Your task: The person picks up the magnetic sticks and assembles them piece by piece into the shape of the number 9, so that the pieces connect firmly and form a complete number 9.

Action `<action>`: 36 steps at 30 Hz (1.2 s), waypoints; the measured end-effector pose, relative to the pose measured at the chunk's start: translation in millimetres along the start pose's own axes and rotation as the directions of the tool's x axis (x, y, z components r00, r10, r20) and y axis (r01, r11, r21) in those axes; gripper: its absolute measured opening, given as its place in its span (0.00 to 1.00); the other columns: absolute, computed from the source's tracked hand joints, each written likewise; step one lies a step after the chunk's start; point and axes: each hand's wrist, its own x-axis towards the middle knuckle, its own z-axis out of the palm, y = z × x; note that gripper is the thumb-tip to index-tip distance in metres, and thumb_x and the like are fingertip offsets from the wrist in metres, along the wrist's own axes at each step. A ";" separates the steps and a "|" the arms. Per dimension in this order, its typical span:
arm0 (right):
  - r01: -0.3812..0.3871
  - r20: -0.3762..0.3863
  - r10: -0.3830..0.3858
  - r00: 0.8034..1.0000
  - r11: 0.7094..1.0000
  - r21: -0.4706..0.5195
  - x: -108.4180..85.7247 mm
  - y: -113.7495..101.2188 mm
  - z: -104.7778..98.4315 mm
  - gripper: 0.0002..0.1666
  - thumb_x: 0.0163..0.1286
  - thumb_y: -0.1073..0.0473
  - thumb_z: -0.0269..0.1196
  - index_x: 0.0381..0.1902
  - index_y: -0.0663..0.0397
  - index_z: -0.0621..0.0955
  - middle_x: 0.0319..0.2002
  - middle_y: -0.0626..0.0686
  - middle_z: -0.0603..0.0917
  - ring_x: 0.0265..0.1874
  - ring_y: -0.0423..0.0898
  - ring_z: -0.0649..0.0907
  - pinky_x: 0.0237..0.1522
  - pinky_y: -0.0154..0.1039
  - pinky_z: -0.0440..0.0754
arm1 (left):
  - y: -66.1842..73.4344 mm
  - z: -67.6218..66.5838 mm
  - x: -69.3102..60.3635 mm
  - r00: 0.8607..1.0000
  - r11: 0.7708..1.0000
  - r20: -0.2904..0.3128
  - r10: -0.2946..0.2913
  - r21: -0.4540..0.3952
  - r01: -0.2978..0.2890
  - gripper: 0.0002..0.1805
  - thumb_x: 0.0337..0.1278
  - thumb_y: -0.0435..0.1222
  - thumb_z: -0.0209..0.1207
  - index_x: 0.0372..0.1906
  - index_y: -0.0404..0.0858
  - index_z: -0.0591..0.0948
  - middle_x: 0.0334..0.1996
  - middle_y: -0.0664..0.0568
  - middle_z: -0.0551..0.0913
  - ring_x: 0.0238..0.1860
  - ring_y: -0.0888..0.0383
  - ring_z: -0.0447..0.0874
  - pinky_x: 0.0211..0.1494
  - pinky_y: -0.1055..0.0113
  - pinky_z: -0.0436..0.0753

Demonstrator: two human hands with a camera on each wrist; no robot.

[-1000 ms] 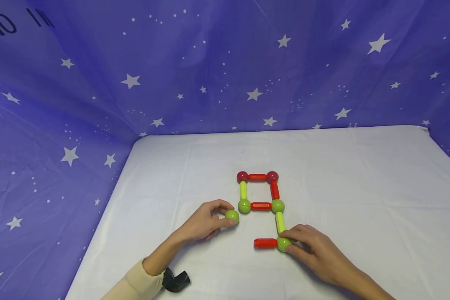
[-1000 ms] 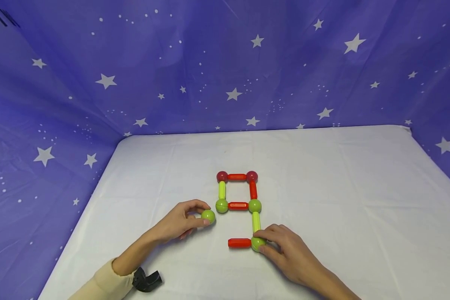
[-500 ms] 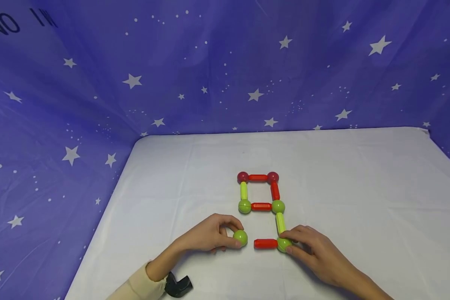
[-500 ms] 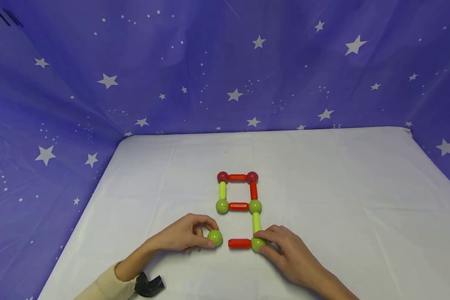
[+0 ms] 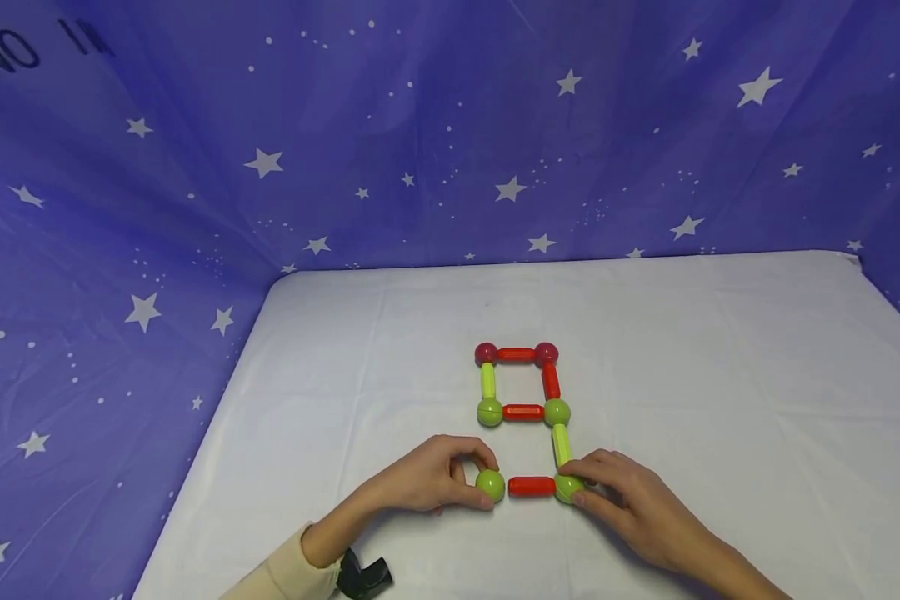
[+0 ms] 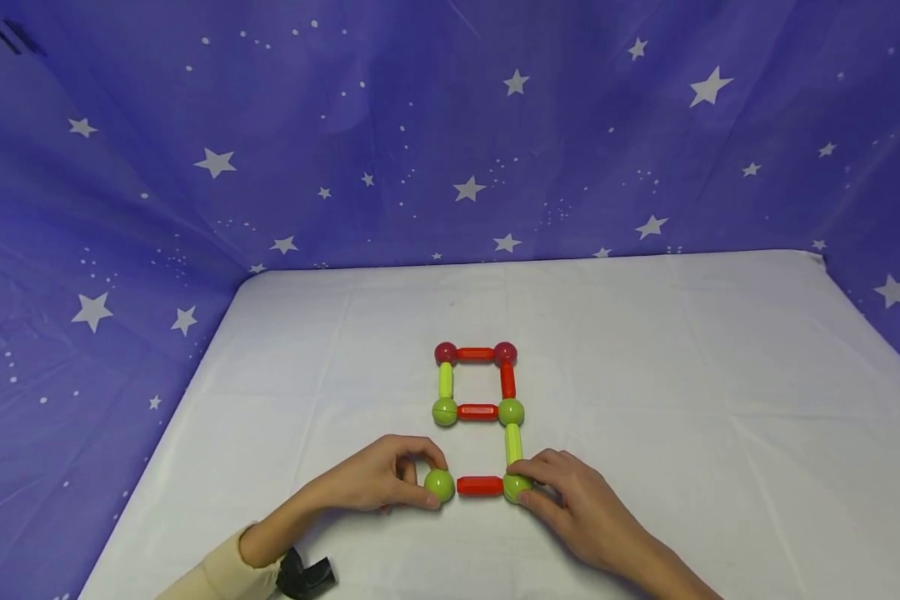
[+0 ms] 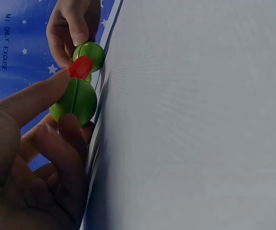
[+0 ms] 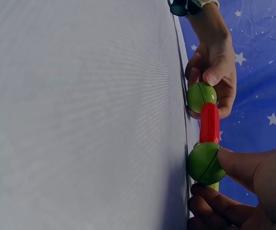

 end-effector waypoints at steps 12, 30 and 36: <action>-0.018 0.002 0.018 1.000 1.000 -0.021 -0.7 -1.4 0.0 0.17 0.71 0.47 0.63 0.55 0.38 0.82 0.46 0.32 0.80 0.44 0.36 0.77 0.47 0.40 0.79 | 1.1 1.2 2.7 0.999 0.994 -0.013 0.031 0.105 -0.030 0.17 0.51 0.37 0.73 0.48 0.47 0.83 0.38 0.62 0.80 0.19 0.67 0.73 0.25 0.74 0.72; 0.009 -0.041 -0.010 0.999 1.000 -0.008 -1.0 -1.7 0.7 0.16 0.69 0.49 0.65 0.54 0.38 0.83 0.47 0.33 0.82 0.47 0.36 0.80 0.47 0.39 0.80 | 2.7 1.7 3.1 1.000 0.996 -0.023 -0.007 0.094 0.009 0.17 0.53 0.38 0.72 0.49 0.47 0.83 0.38 0.62 0.80 0.21 0.66 0.73 0.26 0.74 0.72; -0.015 -0.014 0.015 1.000 1.000 0.001 -0.7 -1.5 0.4 0.16 0.70 0.48 0.64 0.54 0.38 0.82 0.47 0.33 0.81 0.46 0.36 0.79 0.47 0.39 0.80 | 2.7 2.0 2.6 1.000 0.995 -0.016 -0.011 0.100 0.013 0.17 0.54 0.38 0.72 0.49 0.47 0.82 0.38 0.62 0.80 0.21 0.67 0.73 0.27 0.74 0.72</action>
